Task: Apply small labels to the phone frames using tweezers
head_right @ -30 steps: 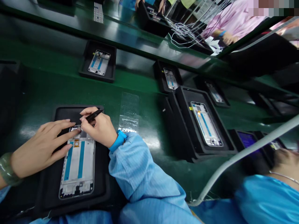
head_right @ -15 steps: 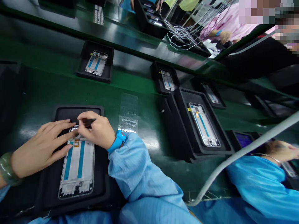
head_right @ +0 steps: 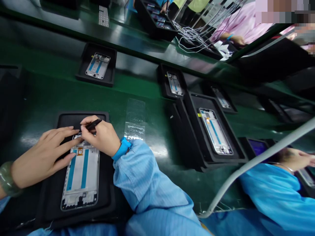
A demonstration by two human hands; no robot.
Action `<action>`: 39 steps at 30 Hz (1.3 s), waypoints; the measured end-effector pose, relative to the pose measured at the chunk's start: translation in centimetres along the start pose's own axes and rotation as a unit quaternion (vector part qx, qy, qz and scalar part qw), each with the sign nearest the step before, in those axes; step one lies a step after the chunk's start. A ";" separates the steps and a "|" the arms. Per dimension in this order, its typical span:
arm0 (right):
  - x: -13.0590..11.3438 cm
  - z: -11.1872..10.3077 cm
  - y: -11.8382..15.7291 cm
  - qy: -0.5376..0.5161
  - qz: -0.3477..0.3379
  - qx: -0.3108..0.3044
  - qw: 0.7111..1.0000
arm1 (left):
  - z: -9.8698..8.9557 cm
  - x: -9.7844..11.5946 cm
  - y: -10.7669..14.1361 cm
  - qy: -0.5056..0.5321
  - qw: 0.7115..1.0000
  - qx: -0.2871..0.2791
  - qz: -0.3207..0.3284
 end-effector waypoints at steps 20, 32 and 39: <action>-0.8 -0.1 -0.1 0.071 -0.038 0.004 0.997 | -0.2 0.1 -0.1 -0.008 1.000 0.002 -0.014; 0.5 -1.0 -0.3 -0.036 -0.009 0.001 0.999 | -0.1 1.4 -0.3 -0.089 0.996 0.006 -0.027; -0.8 -0.3 -0.3 0.009 -0.045 -0.017 0.999 | 0.0 1.4 -0.3 -0.082 0.996 0.000 -0.032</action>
Point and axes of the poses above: each hand's wrist, its own y-axis away from the middle knuckle, its own z-axis out of the palm, x = y × z, the point moved 8 cm from there along -y, towards the middle knuckle, and after that the axes turned 7 degrees about -x, right-handed, at the moved point
